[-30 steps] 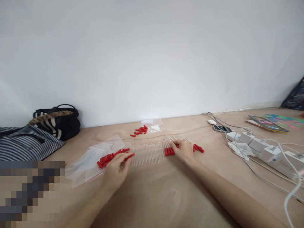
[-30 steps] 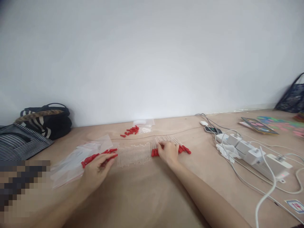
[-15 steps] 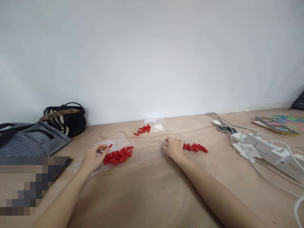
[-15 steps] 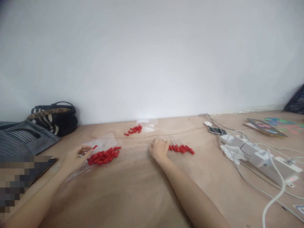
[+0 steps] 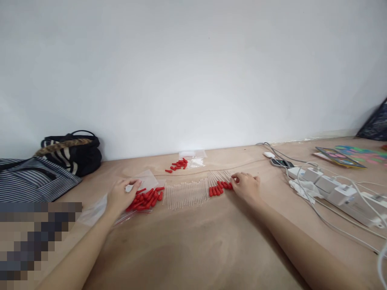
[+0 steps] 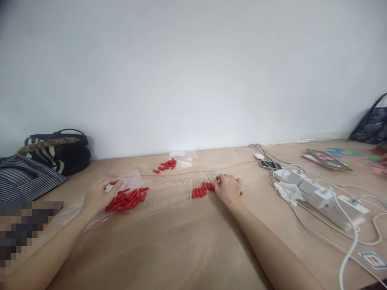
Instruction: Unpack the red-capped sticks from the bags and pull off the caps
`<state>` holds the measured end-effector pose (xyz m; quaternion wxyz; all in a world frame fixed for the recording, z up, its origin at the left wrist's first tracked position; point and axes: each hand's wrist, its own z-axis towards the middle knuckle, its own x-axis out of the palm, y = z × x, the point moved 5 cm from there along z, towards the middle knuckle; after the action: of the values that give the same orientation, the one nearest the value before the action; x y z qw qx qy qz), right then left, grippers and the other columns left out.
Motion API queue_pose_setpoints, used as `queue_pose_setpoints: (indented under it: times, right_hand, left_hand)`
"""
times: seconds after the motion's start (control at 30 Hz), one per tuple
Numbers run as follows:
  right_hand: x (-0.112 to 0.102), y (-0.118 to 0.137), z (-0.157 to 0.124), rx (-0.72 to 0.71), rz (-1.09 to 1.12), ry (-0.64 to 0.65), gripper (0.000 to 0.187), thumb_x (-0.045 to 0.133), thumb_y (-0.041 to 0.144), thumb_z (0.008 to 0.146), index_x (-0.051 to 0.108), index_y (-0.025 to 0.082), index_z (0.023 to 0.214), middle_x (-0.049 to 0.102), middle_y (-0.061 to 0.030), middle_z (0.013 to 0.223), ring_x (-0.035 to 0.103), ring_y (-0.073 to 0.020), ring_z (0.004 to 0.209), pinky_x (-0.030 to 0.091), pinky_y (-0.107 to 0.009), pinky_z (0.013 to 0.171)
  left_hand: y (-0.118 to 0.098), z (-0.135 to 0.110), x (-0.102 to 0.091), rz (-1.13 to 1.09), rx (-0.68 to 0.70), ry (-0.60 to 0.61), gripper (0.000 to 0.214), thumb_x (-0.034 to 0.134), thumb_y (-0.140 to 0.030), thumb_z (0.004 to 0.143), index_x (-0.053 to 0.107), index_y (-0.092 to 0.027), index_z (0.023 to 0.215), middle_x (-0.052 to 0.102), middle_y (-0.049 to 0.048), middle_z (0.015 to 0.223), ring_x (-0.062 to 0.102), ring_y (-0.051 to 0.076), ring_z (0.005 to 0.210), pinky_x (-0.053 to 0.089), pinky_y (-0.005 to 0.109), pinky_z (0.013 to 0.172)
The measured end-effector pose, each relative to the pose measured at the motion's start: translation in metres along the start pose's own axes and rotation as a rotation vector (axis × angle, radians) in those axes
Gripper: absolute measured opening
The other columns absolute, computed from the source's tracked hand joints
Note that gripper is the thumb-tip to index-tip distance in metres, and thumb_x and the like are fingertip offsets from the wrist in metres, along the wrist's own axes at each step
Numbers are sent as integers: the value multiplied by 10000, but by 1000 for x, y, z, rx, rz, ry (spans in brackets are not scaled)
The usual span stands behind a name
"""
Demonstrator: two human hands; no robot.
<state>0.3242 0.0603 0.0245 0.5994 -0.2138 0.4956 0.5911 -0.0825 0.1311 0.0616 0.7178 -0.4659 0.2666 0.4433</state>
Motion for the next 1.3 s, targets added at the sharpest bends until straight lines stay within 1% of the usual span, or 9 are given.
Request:
queue_pose_setpoints:
  times: [0.07, 0.17, 0.27, 0.4, 0.53, 0.7, 0.9, 1.1, 1.3]
  right_hand:
    - [0, -6, 5, -3, 19, 73, 195, 474, 281, 779, 661, 233, 808, 675, -22, 786, 556, -187, 812, 214, -311, 674]
    - [1, -4, 7, -87, 31, 180, 183, 507, 336, 770, 665, 245, 784, 670, -10, 769, 548, -180, 803, 213, -302, 672]
    - [3, 3, 3, -173, 5, 229, 210, 531, 403, 758, 666, 244, 780, 664, -19, 778, 533, -190, 819, 210, -306, 674]
    - [6, 13, -2, -255, -74, 215, 193, 570, 395, 735, 657, 226, 774, 653, -34, 797, 515, -198, 837, 206, -307, 671]
    - [8, 17, -4, -285, -122, 179, 136, 572, 334, 753, 651, 223, 757, 650, -34, 798, 511, -196, 836, 205, -307, 659]
    - [11, 21, -6, -377, -144, 85, 187, 501, 248, 799, 638, 190, 686, 650, -50, 754, 511, -186, 791, 209, -315, 661]
    - [-8, 34, -21, -485, 29, -265, 206, 485, 229, 807, 626, 183, 663, 633, -20, 649, 487, -145, 675, 202, -312, 648]
    - [-29, 90, -77, -855, 262, -495, 163, 520, 216, 795, 592, 186, 652, 551, 23, 532, 407, -110, 586, 194, -303, 620]
    - [-30, 113, -104, -1036, 287, -543, 156, 506, 161, 806, 576, 168, 667, 517, 31, 507, 359, -98, 536, 191, -292, 577]
  left_hand:
    - [-29, -26, -8, -8, 191, -227, 321, 429, -421, 758, 645, -190, 704, 664, 80, 765, 570, 246, 782, 402, 367, 788]
    - [-77, -72, 7, -127, 525, -94, 215, 487, -335, 777, 633, -208, 684, 641, 41, 676, 550, 186, 685, 413, 310, 713]
    - [-109, -106, 24, -235, 670, 35, 158, 501, -243, 798, 626, -202, 711, 608, 25, 661, 535, 154, 667, 417, 277, 673]
    - [-125, -123, 39, -290, 764, 129, 141, 490, -191, 813, 608, -193, 734, 587, 22, 663, 517, 141, 651, 416, 260, 624]
    - [-123, -123, 43, -296, 785, 164, 138, 487, -178, 816, 600, -195, 738, 582, 25, 677, 506, 143, 663, 413, 269, 633]
    - [-119, -124, 44, -295, 757, 190, 146, 487, -194, 822, 608, -194, 741, 579, 30, 682, 514, 148, 675, 418, 270, 636]
    - [-123, -122, 51, -405, 666, 232, 199, 465, -224, 839, 661, -196, 816, 600, 35, 680, 542, 141, 659, 435, 256, 631]
    - [-128, -112, 72, -759, 150, 441, 321, 471, -426, 815, 672, -177, 815, 654, 35, 728, 588, 194, 791, 463, 289, 729]
    - [-142, -116, 83, -1146, -137, 547, 359, 634, -497, 657, 553, -148, 634, 524, -25, 585, 481, 105, 573, 426, 216, 575]
